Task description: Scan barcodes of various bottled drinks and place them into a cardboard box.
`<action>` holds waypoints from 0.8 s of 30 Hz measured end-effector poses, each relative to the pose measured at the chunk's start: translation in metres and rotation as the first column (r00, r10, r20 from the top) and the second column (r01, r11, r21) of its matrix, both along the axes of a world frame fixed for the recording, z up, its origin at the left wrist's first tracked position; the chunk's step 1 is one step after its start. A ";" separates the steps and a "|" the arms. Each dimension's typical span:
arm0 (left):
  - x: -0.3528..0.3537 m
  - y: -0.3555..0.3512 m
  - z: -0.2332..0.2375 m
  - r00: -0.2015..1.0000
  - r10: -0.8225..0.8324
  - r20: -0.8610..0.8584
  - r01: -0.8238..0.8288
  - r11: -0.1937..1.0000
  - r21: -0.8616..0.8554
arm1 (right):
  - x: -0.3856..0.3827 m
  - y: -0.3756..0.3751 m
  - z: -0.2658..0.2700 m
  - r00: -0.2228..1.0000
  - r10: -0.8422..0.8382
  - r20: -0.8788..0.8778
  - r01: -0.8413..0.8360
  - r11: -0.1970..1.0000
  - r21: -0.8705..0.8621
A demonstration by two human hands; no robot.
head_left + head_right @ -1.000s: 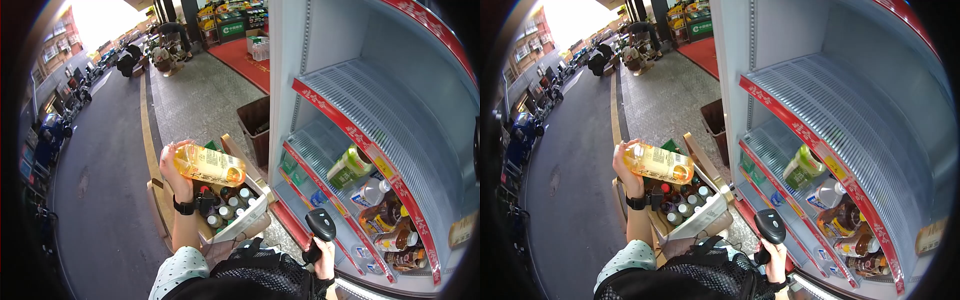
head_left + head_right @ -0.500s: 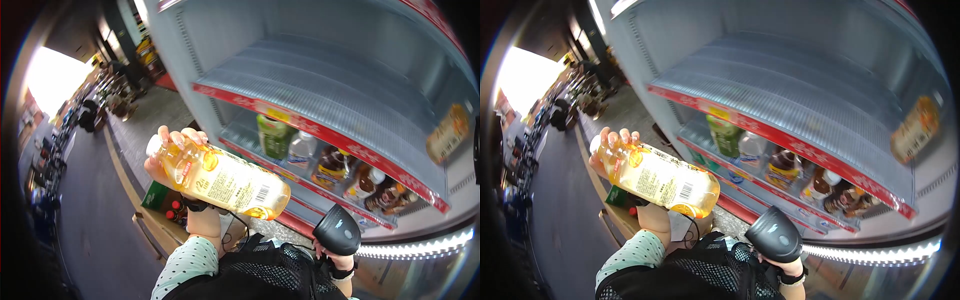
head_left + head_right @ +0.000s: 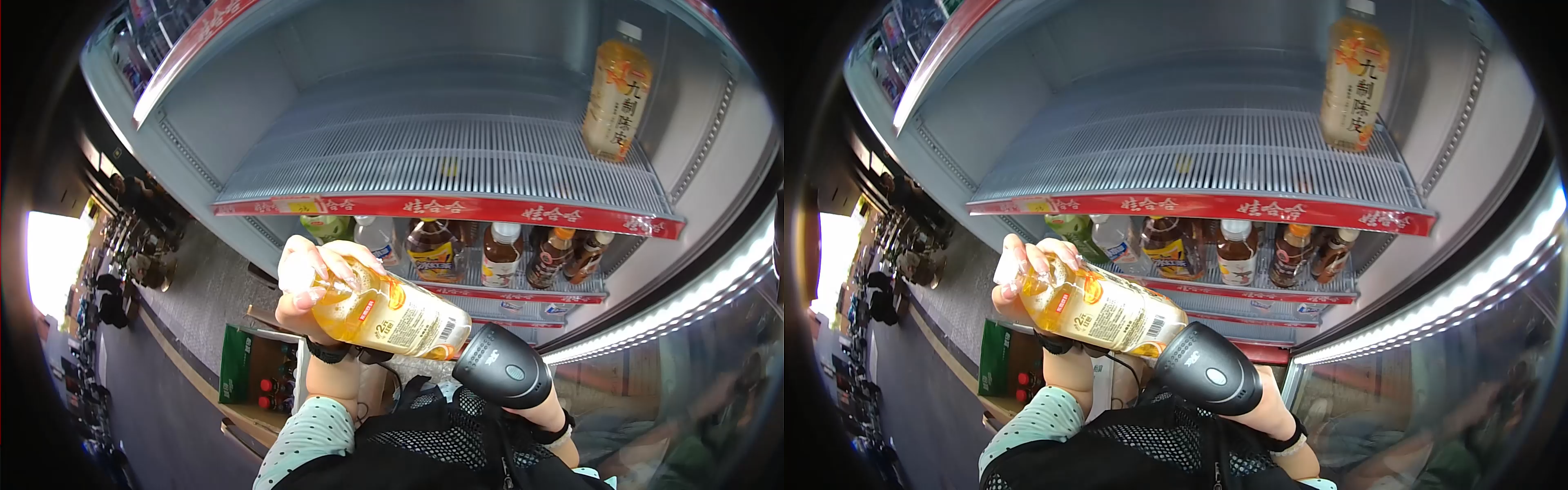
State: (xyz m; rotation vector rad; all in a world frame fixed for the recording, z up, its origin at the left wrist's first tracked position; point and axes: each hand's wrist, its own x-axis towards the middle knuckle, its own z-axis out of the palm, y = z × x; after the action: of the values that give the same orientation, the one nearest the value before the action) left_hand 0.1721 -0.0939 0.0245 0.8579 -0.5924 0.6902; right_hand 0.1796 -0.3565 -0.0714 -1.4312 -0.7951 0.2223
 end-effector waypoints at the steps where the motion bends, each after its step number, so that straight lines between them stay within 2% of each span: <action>1: 0.003 -0.004 0.001 1.000 -0.002 0.002 0.002 1.000 0.011 | -0.001 -0.003 -0.003 1.000 -0.014 0.003 0.014 1.000 0.002; 3: 0.009 -0.014 0.004 1.000 -0.025 0.012 0.024 1.000 0.015 | -0.004 -0.008 -0.006 0.963 -0.041 -0.266 0.074 0.990 0.117; 5: 0.014 -0.025 0.011 0.998 -0.050 0.028 0.050 0.999 0.019 | -0.005 -0.016 -0.008 0.947 -0.046 -0.319 0.083 0.991 0.105; 7: 0.020 -0.033 0.021 0.998 0.020 -0.057 -0.018 0.999 0.035 | -0.007 -0.019 -0.004 0.931 -0.058 -0.360 0.139 0.969 0.202; 8: 0.024 -0.029 0.025 1.000 0.003 -0.023 0.002 0.977 0.215 | -0.009 -0.025 -0.016 0.913 -0.025 -0.407 0.114 0.974 0.198; 9: 0.029 -0.037 0.032 0.994 0.105 -0.010 -0.100 0.971 0.218 | -0.010 -0.027 -0.027 0.916 -0.041 -0.399 0.132 0.970 0.203; 11: 0.034 -0.065 0.051 0.944 0.318 -0.089 -0.307 0.944 0.118 | -0.012 -0.031 -0.042 0.813 -0.072 -0.578 0.258 0.935 0.245; 13: 0.049 -0.076 0.061 0.897 0.436 0.072 -0.442 0.889 0.119 | -0.013 -0.036 -0.044 0.815 -0.148 -0.561 0.307 0.930 0.200; 15: 0.062 -0.095 0.075 0.748 0.638 0.183 -0.662 0.736 0.140 | -0.014 -0.044 -0.044 0.817 -0.080 -0.571 0.270 0.928 0.257; 16: 0.066 -0.101 0.082 0.781 0.599 0.178 -0.623 0.769 0.144 | -0.017 -0.049 -0.041 0.834 -0.007 -0.552 0.249 0.898 0.364; 17: 0.075 -0.109 0.085 0.704 0.647 0.292 -0.701 0.698 0.143 | -0.019 -0.051 -0.042 0.836 -0.023 -0.549 0.262 0.895 0.361; 18: 0.082 -0.110 0.089 0.507 0.702 0.501 -0.856 0.479 0.196 | -0.022 -0.052 -0.042 0.818 -0.108 -0.566 0.332 0.891 0.310; 19: 0.088 -0.112 0.093 0.286 0.666 0.690 -0.958 0.224 0.180 | -0.024 -0.053 -0.043 0.793 -0.194 -0.578 0.401 0.879 0.256; 20: 0.099 -0.119 0.096 0.500 0.605 0.619 -0.838 0.517 0.171 | -0.025 -0.054 -0.044 0.787 -0.217 -0.578 0.431 0.864 0.262; 21: 0.099 -0.130 0.099 0.452 0.659 0.601 -0.890 0.375 0.258 | -0.025 -0.057 -0.046 0.785 -0.232 -0.574 0.442 0.859 0.258; 23: 0.110 -0.158 0.113 0.782 0.547 0.298 -0.616 0.749 0.243 | -0.028 -0.063 -0.049 0.804 -0.270 -0.530 0.451 0.857 0.248; 24: 0.115 -0.169 0.119 0.820 0.506 0.267 -0.565 0.787 0.247 | -0.029 -0.066 -0.046 0.802 -0.279 -0.528 0.459 0.854 0.246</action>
State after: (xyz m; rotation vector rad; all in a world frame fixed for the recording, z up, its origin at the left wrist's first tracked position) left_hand 0.2873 -0.2630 0.1433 1.2989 -0.6400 1.2340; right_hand 0.1502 -0.4220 -0.1177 -1.0818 -0.1174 0.1023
